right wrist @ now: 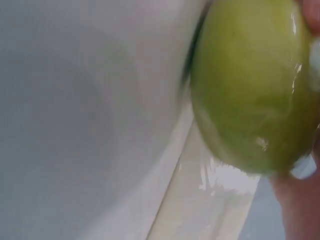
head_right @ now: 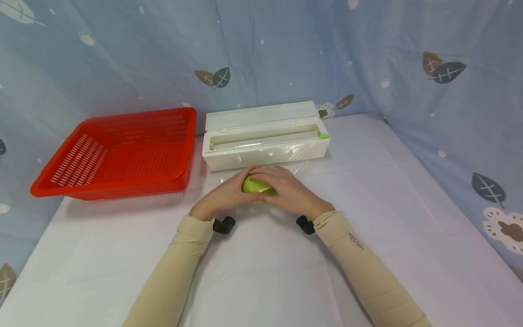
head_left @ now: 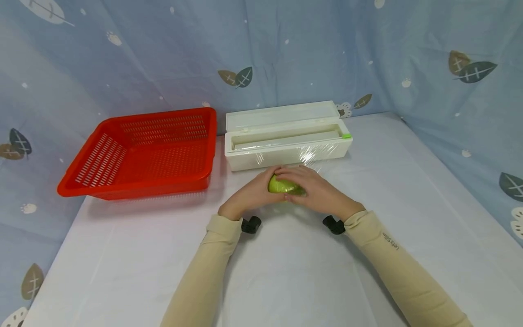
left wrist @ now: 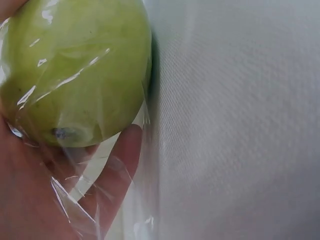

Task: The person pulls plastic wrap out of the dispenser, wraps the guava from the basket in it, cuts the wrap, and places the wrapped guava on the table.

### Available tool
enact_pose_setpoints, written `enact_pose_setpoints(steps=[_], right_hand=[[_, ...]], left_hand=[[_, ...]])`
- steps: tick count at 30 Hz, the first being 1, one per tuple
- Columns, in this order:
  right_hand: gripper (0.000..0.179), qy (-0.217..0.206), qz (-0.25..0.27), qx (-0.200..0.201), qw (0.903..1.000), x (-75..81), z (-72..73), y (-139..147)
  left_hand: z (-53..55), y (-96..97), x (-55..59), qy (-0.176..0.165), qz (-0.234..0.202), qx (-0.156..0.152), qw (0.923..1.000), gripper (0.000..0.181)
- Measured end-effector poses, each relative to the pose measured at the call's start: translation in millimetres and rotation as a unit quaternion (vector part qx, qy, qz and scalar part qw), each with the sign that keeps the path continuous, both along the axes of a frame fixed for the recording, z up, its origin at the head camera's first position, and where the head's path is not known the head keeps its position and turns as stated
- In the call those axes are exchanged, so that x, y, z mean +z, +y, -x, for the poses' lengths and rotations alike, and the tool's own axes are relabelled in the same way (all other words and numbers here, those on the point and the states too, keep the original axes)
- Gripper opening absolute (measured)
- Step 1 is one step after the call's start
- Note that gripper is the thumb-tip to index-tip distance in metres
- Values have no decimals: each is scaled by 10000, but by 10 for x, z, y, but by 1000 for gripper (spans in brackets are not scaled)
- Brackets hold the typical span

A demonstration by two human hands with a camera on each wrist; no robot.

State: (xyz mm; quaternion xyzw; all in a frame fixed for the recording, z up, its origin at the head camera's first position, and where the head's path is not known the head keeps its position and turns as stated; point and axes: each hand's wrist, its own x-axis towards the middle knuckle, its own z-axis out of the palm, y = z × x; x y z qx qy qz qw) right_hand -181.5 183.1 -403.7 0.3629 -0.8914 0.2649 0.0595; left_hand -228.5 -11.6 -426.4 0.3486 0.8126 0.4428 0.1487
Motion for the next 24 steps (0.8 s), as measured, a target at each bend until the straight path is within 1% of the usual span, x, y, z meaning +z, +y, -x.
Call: enact_pose_setpoints(steps=[1,3,5,10,12,15,20,24], right_hand=[[53,-15,-63,26,10000,-5,7,7],[59,-54,-131,76,9999,-22,27,24],[64,-150,-147,106,9997,-34,45,45],[69,-514,112,85,9986,-67,94,134],[70,-677,215,75,9974,-80,104,154],[74,-863,221,85,9960,-98,114,150],[82,-1056,171,-166,9941,-133,122,142],[82,-1015,98,-367,9941,-131,131,164]], left_hand=[[4,-5,1,5,-5,13,10000,70],[8,-5,2,-123,-36,30,9999,71],[13,5,4,-201,40,102,9997,74],[10,29,14,-444,308,422,9976,83],[-4,21,18,-552,282,512,9968,83],[-25,-14,22,-591,258,590,9962,80],[-37,-44,21,-567,295,602,9961,78],[-25,-17,23,-559,164,448,9973,74]])
